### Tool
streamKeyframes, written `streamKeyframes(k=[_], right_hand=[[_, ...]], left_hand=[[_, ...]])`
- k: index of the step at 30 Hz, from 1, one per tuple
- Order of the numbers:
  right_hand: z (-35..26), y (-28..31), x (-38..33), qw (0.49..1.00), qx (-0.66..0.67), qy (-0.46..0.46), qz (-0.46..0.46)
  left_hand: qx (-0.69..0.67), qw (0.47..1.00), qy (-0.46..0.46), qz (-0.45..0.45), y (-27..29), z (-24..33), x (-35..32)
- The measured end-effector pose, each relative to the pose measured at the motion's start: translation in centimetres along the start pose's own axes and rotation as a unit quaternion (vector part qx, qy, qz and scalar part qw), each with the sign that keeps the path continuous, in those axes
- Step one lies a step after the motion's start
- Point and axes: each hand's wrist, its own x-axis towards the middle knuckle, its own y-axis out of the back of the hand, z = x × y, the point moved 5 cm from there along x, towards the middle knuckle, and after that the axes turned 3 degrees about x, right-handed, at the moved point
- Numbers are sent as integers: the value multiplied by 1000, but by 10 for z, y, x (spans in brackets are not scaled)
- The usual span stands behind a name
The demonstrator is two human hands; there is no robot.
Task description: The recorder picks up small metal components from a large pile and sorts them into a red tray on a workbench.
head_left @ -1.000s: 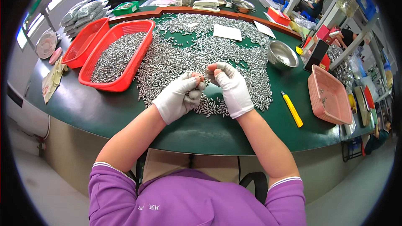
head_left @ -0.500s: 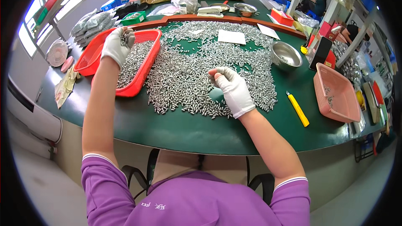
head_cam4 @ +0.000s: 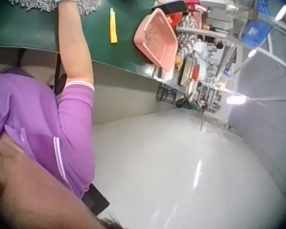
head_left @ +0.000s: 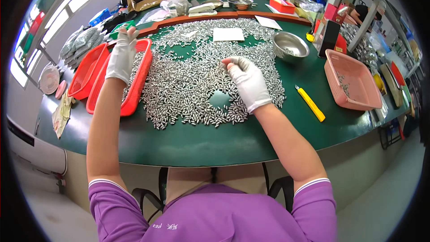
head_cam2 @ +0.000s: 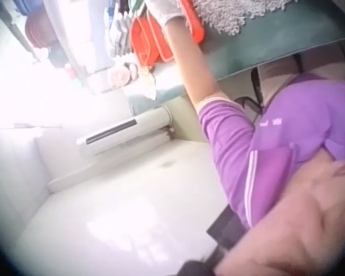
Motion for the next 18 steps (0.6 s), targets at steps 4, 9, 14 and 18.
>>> streamKeyframes(k=[4,9,14,18], right_hand=[[-13,11,6,999,-12,1,36],[-13,10,3,874,-449,186,18],[0,-22,-2,767,-595,216,-105],[9,-37,-10,769,-542,315,-127]], left_hand=[[198,970,-89,-113,-64,14,-45],[508,832,-60,-216,-112,-14,-93],[560,760,-262,-201,-121,-46,-89],[522,751,-333,-230,-136,-40,-98]])
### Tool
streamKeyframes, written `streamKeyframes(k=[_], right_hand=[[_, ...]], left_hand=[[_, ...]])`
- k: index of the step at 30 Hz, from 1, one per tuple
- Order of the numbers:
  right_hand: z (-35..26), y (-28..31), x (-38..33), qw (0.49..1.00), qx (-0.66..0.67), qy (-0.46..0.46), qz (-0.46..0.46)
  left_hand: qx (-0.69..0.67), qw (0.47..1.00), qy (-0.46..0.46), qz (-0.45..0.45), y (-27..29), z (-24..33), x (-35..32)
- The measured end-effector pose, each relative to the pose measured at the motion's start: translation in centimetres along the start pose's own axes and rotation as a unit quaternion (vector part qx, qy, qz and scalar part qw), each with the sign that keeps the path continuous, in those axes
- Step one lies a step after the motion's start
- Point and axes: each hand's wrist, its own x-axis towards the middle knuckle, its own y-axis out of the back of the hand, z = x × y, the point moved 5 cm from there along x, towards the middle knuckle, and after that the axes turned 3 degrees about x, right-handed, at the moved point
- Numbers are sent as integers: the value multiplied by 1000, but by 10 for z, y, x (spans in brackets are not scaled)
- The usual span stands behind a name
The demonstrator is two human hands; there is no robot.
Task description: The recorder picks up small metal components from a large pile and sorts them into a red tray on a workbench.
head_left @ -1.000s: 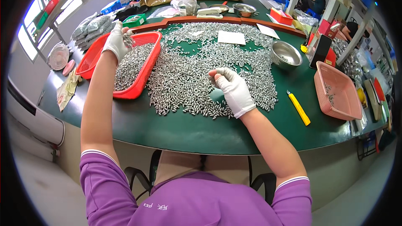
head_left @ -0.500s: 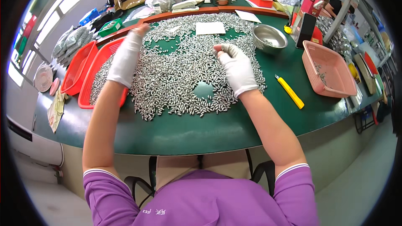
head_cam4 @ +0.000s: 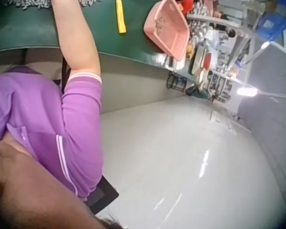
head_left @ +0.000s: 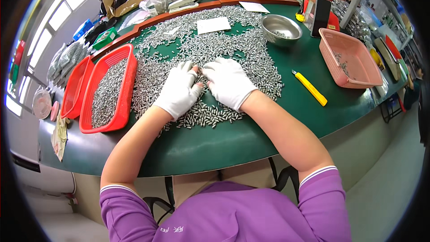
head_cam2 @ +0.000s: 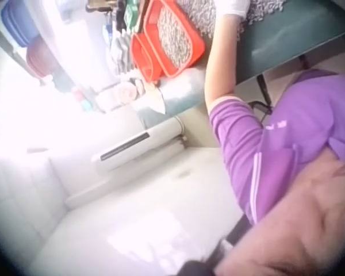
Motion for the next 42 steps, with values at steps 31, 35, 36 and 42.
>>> streamKeyframes(k=[31,35,36,42], right_hand=[[45,27,0,941,206,-264,58],[44,30,0,934,209,-281,77],[44,29,0,935,206,-271,96],[52,27,-4,944,188,-253,95]], left_hand=[[37,990,-68,-118,-16,41,14],[72,996,-46,-11,-2,4,39],[73,997,-36,-19,-10,-6,41],[-7,993,-96,-67,-21,11,35]])
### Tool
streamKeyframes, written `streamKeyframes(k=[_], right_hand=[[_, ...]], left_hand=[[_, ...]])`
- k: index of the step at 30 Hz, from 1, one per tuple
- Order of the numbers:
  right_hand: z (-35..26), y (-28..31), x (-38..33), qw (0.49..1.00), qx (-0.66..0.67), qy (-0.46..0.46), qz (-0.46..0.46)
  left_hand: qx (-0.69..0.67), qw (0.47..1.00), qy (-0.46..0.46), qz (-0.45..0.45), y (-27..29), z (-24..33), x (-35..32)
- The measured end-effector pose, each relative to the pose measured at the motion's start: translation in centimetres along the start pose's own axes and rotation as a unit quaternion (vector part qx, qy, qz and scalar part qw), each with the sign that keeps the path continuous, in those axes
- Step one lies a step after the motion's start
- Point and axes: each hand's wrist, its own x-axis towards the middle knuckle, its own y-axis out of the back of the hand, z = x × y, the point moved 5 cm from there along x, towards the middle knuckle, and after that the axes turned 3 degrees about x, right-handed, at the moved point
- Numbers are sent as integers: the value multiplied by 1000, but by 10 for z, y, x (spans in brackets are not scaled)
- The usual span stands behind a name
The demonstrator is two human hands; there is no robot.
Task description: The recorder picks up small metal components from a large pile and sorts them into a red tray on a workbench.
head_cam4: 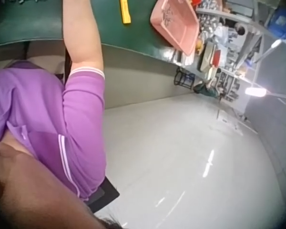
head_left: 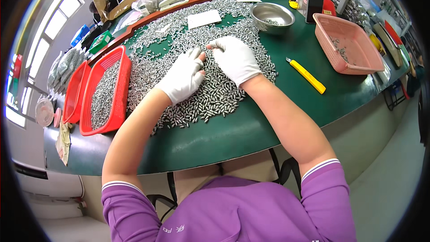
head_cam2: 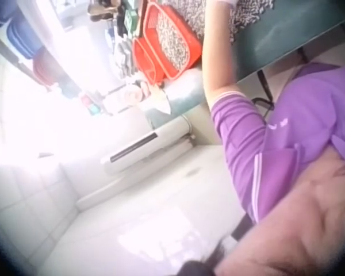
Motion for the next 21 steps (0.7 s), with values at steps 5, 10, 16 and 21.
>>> streamKeyframes(k=[5,10,16,21], right_hand=[[-7,2,-1,999,52,-11,4],[-13,1,-4,999,23,-15,-20],[-24,-10,-7,973,-68,29,-220],[-32,-22,-14,947,-162,79,-266]], left_hand=[[41,999,-2,-22,1,13,-10],[63,998,12,-24,3,7,-20],[-287,929,140,188,41,-9,-43],[-581,734,283,207,43,-6,-51]])
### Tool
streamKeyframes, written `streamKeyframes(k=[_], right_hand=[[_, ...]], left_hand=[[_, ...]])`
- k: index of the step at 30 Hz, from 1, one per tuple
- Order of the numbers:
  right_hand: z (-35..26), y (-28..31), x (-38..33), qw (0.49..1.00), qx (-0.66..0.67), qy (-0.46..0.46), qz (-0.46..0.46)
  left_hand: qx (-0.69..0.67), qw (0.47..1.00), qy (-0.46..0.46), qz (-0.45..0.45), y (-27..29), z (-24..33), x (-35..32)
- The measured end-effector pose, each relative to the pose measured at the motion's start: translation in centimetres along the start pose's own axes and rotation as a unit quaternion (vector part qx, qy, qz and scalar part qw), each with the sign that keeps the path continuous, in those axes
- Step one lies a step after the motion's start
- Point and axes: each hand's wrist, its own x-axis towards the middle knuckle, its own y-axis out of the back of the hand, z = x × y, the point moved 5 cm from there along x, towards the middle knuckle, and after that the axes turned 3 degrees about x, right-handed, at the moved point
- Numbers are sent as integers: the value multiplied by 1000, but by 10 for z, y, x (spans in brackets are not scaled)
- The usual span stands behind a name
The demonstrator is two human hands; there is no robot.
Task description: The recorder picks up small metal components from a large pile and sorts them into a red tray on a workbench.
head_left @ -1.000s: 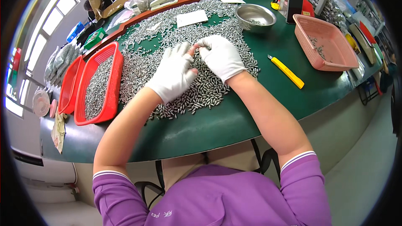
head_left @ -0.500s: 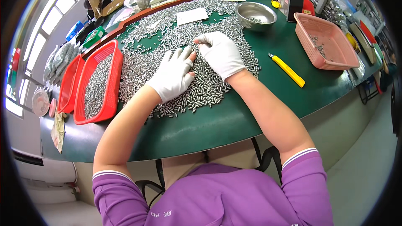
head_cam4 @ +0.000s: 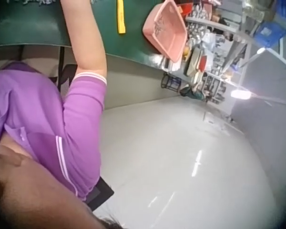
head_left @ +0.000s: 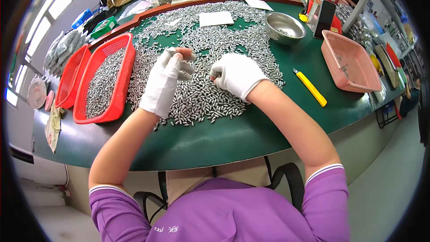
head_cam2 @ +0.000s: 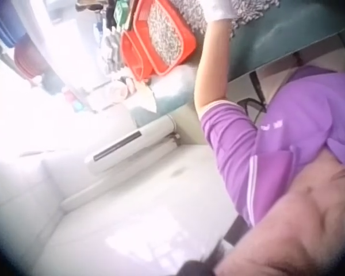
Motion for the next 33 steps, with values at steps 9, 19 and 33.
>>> streamKeyframes(k=[9,19,33], right_hand=[[0,-4,-3,994,40,65,74],[-20,-4,-1,988,-32,117,92],[-14,14,-12,992,24,74,96]], left_hand=[[-379,899,197,-98,-2,-29,-38],[-401,874,246,-125,-7,-34,-48],[-417,876,214,-109,-4,-36,-47]])
